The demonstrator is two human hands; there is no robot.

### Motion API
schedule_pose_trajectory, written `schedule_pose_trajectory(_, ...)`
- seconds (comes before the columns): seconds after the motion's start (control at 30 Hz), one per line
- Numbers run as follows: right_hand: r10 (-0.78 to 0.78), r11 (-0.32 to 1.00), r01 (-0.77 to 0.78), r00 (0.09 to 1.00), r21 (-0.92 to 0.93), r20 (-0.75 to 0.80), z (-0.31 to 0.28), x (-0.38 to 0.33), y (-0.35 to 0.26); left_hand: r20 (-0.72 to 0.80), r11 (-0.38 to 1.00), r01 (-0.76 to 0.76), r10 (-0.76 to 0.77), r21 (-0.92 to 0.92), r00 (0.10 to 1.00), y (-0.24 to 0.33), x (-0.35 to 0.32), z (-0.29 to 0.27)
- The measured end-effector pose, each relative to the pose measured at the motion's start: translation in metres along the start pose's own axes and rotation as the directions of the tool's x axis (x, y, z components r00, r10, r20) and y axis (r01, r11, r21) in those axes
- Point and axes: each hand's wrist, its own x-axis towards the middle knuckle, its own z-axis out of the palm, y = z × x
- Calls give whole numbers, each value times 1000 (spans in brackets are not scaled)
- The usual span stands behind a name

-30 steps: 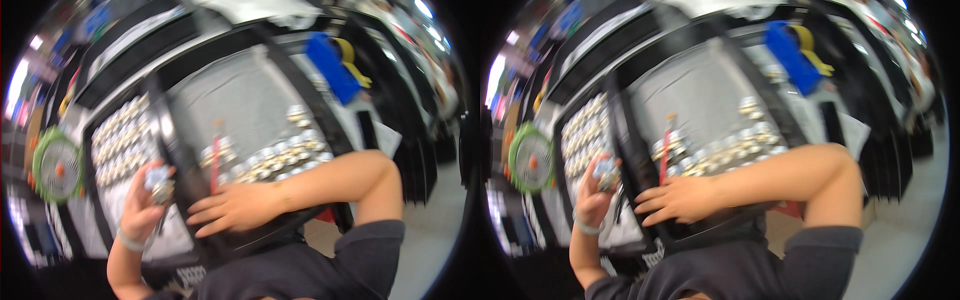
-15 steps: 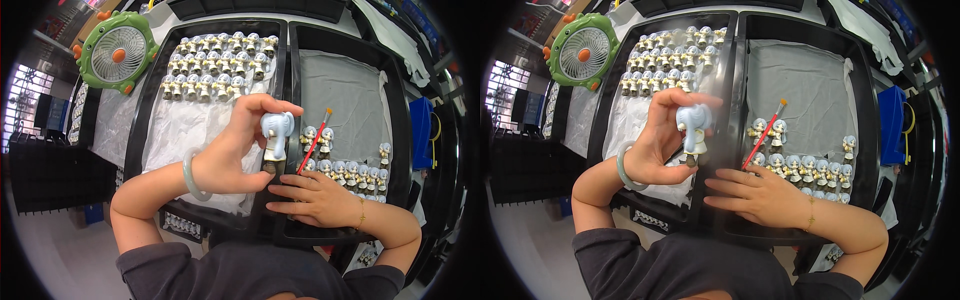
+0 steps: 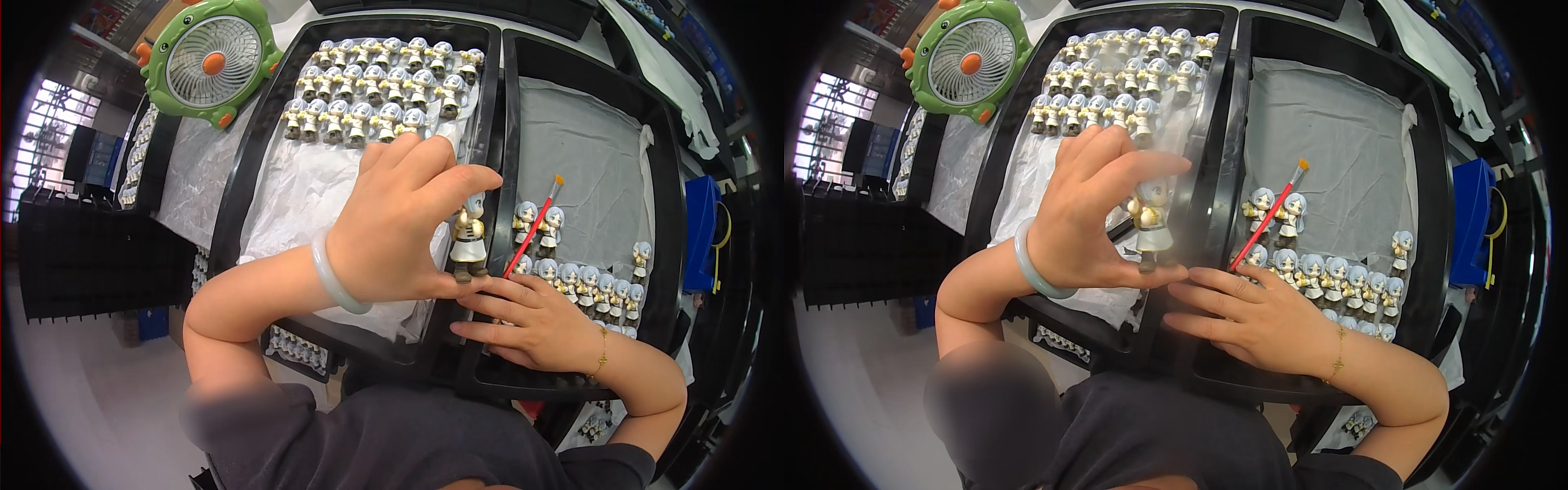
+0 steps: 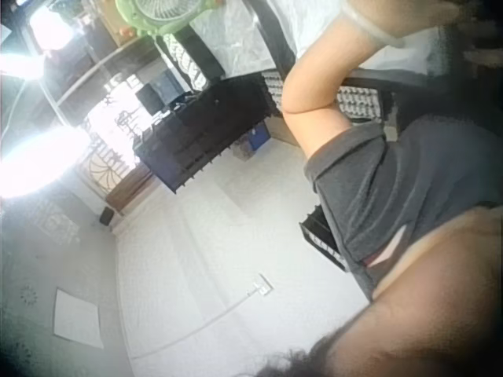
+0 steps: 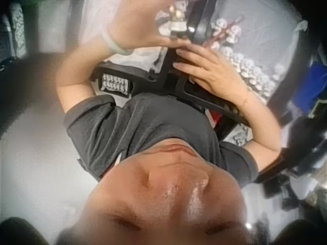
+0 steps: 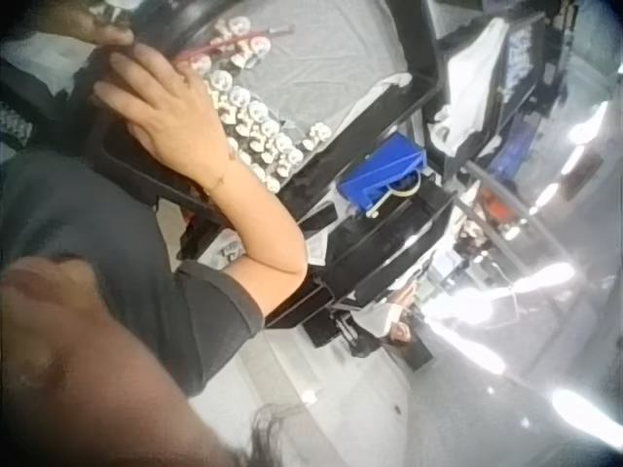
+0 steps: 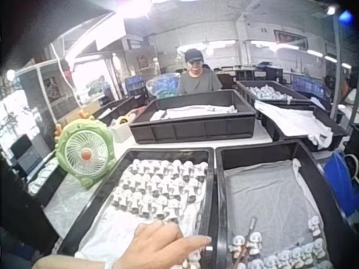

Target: The person paints small figurines with a red-handled brush, applying gold details to the hair and accessories. They handle the figurines one by one, rotating them to access different angles, and occasionally use tweezers for precision. Finished figurines are placed into a black tray lined with white paper.

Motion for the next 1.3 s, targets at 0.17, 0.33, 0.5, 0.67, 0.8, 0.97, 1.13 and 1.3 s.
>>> schedule_pose_trajectory(0.17, 2, 1000, -2, 1000, -12, 3, 1, 0, -1, -11, 998, 4, -3, 62, 1000, 0, -2, 0)
schedule_pose_trajectory(0.33, 8, 1000, -8, 1000, -15, -2, 3, -2, 0, 1, 999, 19, -19, -31, 1000, -7, 4, -5)
schedule_pose_trajectory(0.5, 3, 1000, -3, 1000, 1, -19, 2, -3, -1, -24, 635, 371, -524, -678, 851, -64, 13, 3)
schedule_pose_trajectory(0.67, -13, 1000, 13, 999, -16, -33, 3, -2, 0, -146, 945, 268, -297, -190, 944, -112, 5, 42)
schedule_pose_trajectory(0.8, -27, 1000, 27, 997, -7, -68, 4, -4, 1, 35, 961, 267, -270, 68, 962, -103, 8, 65)
schedule_pose_trajectory(0.97, -39, 999, 38, 996, -8, -78, 8, -8, 3, 171, 915, 156, -233, 372, 957, -101, 16, 70)
schedule_pose_trajectory(1.13, -56, 998, 60, 990, 28, -128, 18, -13, 6, -101, 983, -68, 86, 174, 991, -67, 70, 44)
schedule_pose_trajectory(1.3, -92, 995, 96, 979, 13, -179, 14, -15, 4, 273, 922, -310, 245, 231, 930, 19, 104, 96)
